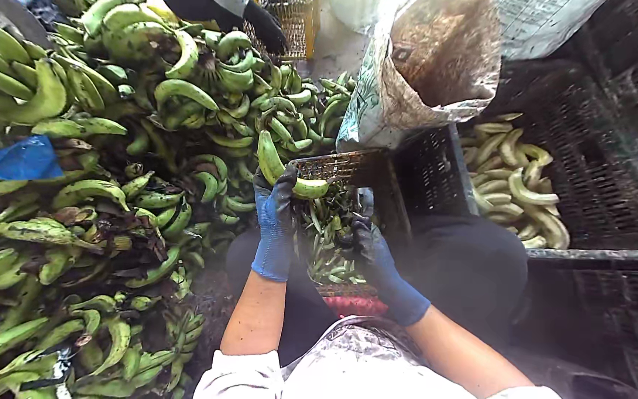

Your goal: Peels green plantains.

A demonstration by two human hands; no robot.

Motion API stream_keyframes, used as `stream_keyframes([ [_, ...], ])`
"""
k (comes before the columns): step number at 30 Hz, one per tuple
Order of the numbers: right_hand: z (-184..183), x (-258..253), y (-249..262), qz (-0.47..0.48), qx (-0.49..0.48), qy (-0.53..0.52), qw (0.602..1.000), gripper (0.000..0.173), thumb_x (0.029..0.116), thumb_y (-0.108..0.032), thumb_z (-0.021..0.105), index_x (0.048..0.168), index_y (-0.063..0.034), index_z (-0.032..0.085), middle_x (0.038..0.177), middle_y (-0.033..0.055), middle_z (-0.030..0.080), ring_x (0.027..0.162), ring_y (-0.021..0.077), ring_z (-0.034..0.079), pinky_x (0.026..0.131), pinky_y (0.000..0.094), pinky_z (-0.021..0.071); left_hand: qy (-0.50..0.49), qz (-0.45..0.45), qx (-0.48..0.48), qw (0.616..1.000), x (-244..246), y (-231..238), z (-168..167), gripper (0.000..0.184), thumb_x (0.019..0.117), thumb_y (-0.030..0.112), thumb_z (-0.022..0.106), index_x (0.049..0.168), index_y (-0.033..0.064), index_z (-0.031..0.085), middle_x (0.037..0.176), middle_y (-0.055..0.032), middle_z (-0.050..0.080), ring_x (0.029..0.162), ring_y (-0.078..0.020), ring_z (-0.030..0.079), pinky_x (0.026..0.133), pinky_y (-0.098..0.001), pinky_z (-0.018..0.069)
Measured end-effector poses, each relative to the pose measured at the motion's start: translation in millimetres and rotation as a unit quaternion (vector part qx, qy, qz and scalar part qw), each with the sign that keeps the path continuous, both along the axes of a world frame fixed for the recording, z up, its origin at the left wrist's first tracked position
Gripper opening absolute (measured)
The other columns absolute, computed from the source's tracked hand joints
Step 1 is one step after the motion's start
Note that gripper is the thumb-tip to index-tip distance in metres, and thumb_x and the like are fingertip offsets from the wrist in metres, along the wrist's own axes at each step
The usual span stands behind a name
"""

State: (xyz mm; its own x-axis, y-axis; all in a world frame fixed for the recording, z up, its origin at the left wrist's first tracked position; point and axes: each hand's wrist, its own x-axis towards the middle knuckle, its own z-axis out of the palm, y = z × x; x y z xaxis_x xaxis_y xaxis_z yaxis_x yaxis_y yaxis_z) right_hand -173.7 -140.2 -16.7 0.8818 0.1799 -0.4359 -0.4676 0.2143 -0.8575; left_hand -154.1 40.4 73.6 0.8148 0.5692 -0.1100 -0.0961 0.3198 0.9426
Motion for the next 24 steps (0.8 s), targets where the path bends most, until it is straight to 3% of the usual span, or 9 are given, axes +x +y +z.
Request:
stream_keyframes([
  [3, 13, 2, 12, 0.034, 0.009, -0.07, 0.997, 0.041, 0.1028, -0.03, 0.054, 0.135, -0.0059, 0.047, 0.089, 0.0033, 0.065, 0.071, 0.0129, 0.065, 0.062, 0.0305, 0.0578, -0.034, -0.003, -0.013, 0.999, 4, -2, -7, 0.06, 0.0945, 0.025, 0.073, 0.145, 0.0201, 0.04, 0.119, -0.0094, 0.067, 0.098, -0.0218, 0.07, 0.081, -0.0405, 0.0614],
  [7, 41, -2, 8, 0.049, -0.074, -0.168, 0.982, 0.048, 0.102, -0.035, 0.056, 0.138, -0.0031, 0.05, 0.098, 0.0046, 0.069, 0.078, 0.0126, 0.069, 0.067, 0.0332, 0.0616, -0.025, -0.051, 0.1, 0.993, -8, -2, -11, 0.057, 0.0976, 0.028, 0.068, 0.149, 0.0338, 0.043, 0.126, -0.0003, 0.064, 0.099, -0.0132, 0.067, 0.078, -0.033, 0.0592],
  [11, 88, -1, -5, -0.011, -0.047, -0.46, 0.887, 0.034, 0.1051, -0.034, 0.056, 0.133, -0.0148, 0.057, 0.101, -0.0029, 0.071, 0.084, 0.0078, 0.069, 0.072, 0.0305, 0.062, -0.034, -0.067, 0.119, 0.99, -13, -14, -2, 0.051, 0.0981, 0.021, 0.067, 0.145, 0.0296, 0.048, 0.111, 0.0008, 0.067, 0.071, -0.0055, 0.061, 0.056, -0.0195, 0.0524],
  [14, 45, -2, -23, 0.124, -0.21, -0.335, 0.91, 0.04, 0.1052, -0.034, 0.052, 0.138, -0.0106, 0.056, 0.101, 0.0055, 0.071, 0.085, 0.0155, 0.07, 0.075, 0.042, 0.061, -0.081, -0.092, 0.075, 0.99, -18, -14, 2, 0.052, 0.0986, 0.017, 0.066, 0.146, 0.0295, 0.047, 0.113, -0.0006, 0.067, 0.077, -0.007, 0.065, 0.06, -0.0213, 0.0561],
  [16, 10, -3, -25, 0.234, -0.195, -0.134, 0.943, 0.04, 0.1072, -0.035, 0.048, 0.137, -0.0102, 0.057, 0.1, 0.0067, 0.07, 0.081, 0.0168, 0.069, 0.073, 0.0413, 0.0599, -0.113, -0.151, -0.022, 0.982, -16, 1, 7, 0.051, 0.1019, 0.024, 0.061, 0.149, 0.0281, 0.043, 0.127, -0.0047, 0.065, 0.103, -0.0158, 0.068, 0.083, -0.0339, 0.0605],
  [19, 41, 25, -29, 0.242, -0.076, -0.058, 0.966, 0.041, 0.1077, -0.034, 0.044, 0.136, -0.007, 0.055, 0.088, 0.0071, 0.069, 0.069, 0.0175, 0.068, 0.061, 0.0372, 0.06, -0.123, -0.2, -0.17, 0.957, 18, 13, 20, 0.051, 0.1047, 0.049, 0.046, 0.146, 0.0195, 0.043, 0.12, -0.0115, 0.068, 0.105, -0.0256, 0.069, 0.09, -0.0445, 0.0592],
  [21, 87, 63, -38, 0.192, -0.079, -0.174, 0.963, 0.041, 0.1059, -0.036, 0.051, 0.138, -0.0111, 0.055, 0.099, 0.0024, 0.07, 0.081, 0.0123, 0.068, 0.072, 0.0335, 0.0607, -0.068, -0.213, -0.171, 0.96, 30, 7, 35, 0.053, 0.1063, 0.057, 0.034, 0.135, 0.0159, 0.052, 0.108, -0.0111, 0.069, 0.094, -0.0234, 0.07, 0.081, -0.0414, 0.0605],
  [22, 107, 85, -42, 0.169, -0.143, -0.279, 0.934, 0.047, 0.1049, -0.044, 0.05, 0.141, -0.0148, 0.055, 0.108, -0.0008, 0.07, 0.092, 0.0093, 0.068, 0.081, 0.0326, 0.0606, -0.045, -0.232, -0.151, 0.96, 34, 5, 43, 0.056, 0.1053, 0.06, 0.035, 0.132, 0.0171, 0.058, 0.105, -0.0092, 0.07, 0.089, -0.02, 0.069, 0.076, -0.0372, 0.0606],
  [24, 128, 120, -48, 0.108, -0.351, -0.498, 0.786, 0.052, 0.1059, -0.051, 0.039, 0.14, -0.018, 0.061, 0.127, 0.0035, 0.069, 0.113, 0.0173, 0.066, 0.096, 0.046, 0.0535, -0.033, -0.252, -0.161, 0.954, 55, -4, 62, 0.059, 0.1051, 0.062, 0.03, 0.121, 0.0141, 0.06, 0.091, -0.0085, 0.069, 0.073, -0.0167, 0.068, 0.061, -0.0324, 0.0599],
])
